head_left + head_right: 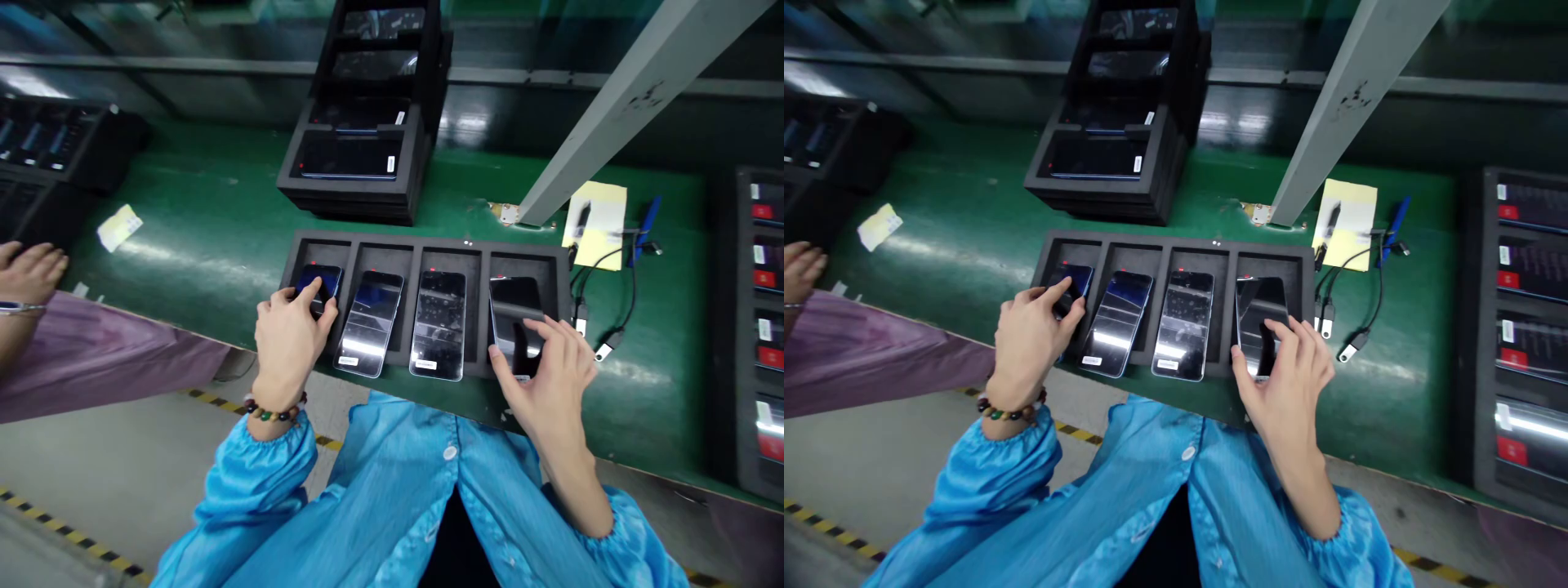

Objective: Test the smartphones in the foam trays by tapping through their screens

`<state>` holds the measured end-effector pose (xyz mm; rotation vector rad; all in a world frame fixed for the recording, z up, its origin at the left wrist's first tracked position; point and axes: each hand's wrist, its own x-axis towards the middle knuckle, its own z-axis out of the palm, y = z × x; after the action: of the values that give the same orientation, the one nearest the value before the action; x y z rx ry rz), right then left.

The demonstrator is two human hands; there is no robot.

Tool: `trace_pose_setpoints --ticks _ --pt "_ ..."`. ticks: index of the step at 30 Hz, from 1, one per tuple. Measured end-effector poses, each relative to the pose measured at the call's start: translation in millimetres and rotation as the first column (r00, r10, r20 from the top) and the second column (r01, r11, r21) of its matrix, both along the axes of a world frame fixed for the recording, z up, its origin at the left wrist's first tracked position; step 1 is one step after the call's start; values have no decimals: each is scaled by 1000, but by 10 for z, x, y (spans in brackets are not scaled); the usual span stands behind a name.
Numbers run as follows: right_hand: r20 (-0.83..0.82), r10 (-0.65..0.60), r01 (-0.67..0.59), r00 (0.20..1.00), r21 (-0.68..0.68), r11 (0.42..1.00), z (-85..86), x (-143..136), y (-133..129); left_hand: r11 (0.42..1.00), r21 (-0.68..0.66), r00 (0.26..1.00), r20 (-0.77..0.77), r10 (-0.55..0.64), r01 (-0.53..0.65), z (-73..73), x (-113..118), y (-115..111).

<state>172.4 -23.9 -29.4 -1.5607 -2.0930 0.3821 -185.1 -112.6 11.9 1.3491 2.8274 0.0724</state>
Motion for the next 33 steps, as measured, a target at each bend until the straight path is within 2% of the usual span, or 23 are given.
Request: trace_pose_setpoints --ticks 2,5,7,8,11,14,21,26,30,33 --pt "-3 46 -46 999 28 999 78 -69 -35 994 107 999 29 -37 34 38 49 37" --pt "-22 266 -265 964 18 964 190 -307 -118 939 234 952 115 -284 252 62 266 160" --pt "-2 381 -380 925 -33 924 219 -514 -179 894 190 887 154 -434 405 38 455 243" --pt "20 398 -397 917 -54 916 217 -610 -206 885 144 875 150 -461 442 19 541 272" --pt "79 386 -381 919 -78 921 181 -802 -257 897 43 893 89 -441 439 -32 710 299" --pt "103 369 -362 924 -80 929 164 -843 -270 905 15 903 65 -424 424 -35 767 297" --pt "23 344 -341 939 -84 936 146 -811 -276 952 40 952 27 -304 303 8 881 398" --pt "48 343 -339 938 -81 937 113 -834 -305 955 34 955 29 -296 295 11 904 423" --pt "4 416 -414 909 -90 906 199 -655 -219 956 24 956 34 -293 292 37 889 419" --pt "-79 393 -398 916 -64 915 314 -274 -44 962 27 961 48 -274 273 36 870 403"
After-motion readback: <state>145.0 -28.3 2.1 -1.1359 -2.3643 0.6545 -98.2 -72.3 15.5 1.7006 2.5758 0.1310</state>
